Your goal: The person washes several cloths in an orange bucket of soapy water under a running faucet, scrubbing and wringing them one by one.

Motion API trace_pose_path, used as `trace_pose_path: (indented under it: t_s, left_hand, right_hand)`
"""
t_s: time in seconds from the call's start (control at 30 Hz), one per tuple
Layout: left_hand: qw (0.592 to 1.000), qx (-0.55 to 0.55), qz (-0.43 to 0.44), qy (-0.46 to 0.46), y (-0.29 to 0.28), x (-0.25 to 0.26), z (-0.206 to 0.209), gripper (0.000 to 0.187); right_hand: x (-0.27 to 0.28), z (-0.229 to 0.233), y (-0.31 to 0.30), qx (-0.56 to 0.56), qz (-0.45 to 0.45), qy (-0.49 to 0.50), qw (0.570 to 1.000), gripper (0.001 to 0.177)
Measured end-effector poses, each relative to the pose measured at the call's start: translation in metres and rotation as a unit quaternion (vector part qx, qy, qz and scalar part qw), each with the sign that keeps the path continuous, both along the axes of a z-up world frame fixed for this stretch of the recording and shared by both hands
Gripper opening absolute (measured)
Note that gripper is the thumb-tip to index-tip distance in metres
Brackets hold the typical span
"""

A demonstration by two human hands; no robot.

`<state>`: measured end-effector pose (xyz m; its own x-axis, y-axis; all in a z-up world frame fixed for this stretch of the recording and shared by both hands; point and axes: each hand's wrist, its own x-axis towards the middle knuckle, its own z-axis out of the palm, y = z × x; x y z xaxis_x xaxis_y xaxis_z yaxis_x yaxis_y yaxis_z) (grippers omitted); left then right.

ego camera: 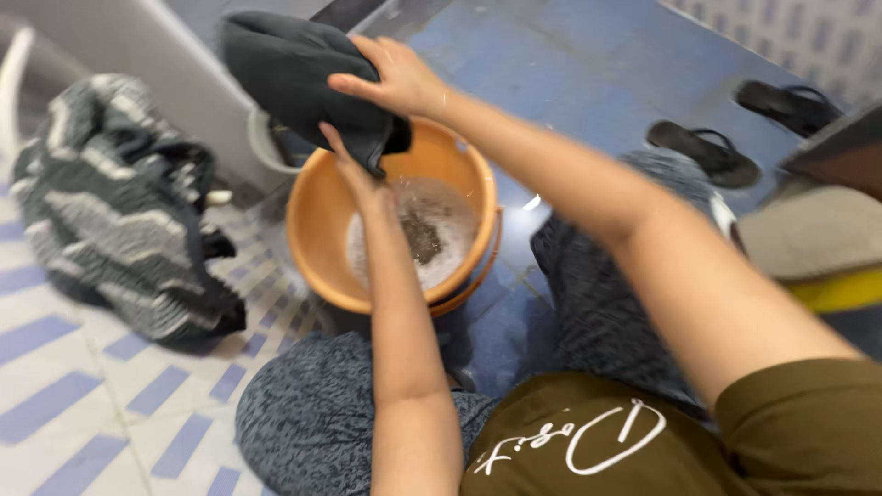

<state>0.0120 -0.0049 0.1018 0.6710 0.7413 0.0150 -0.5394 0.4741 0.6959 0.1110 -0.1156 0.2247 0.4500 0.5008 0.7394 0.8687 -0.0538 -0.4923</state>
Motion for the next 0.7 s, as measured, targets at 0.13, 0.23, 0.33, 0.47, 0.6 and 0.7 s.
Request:
trace_pose_path:
  t_s: [0.13, 0.23, 0.33, 0.47, 0.6, 0.7]
  left_hand:
    - [0.961, 0.253, -0.024, 0.108, -0.053, -0.003, 0.042, 0.086]
    - [0.897, 0.427, -0.089, 0.069, -0.092, -0.001, 0.065, 0.080]
    - [0.757, 0.625, -0.082, 0.171, -0.124, 0.001, 0.086, 0.067]
    - [0.676, 0.702, -0.163, 0.150, -0.163, 0.010, 0.102, 0.063]
    - [0.538, 0.798, -0.247, 0.110, -0.194, 0.024, 0.094, 0.068]
    - [0.595, 0.731, -0.314, 0.116, -0.195, 0.020, 0.081, 0.071]
  right_hand:
    - [0.023, 0.061, -0.091, -0.212, 0.129, 0.140, 0.958, 0.086]
    - [0.032, 0.056, -0.151, -0.146, 0.125, 0.225, 0.955, 0.099]
    - [0.044, 0.021, -0.217, -0.066, 0.099, 0.283, 0.952, 0.107]
    - [0.023, -0.056, -0.291, 0.141, 0.040, 0.304, 0.941, 0.108]
    - [-0.021, -0.110, -0.369, 0.114, -0.194, 0.263, 0.938, 0.095]
    - [-0.047, -0.129, -0.429, 0.146, -0.343, 0.240, 0.896, 0.093]
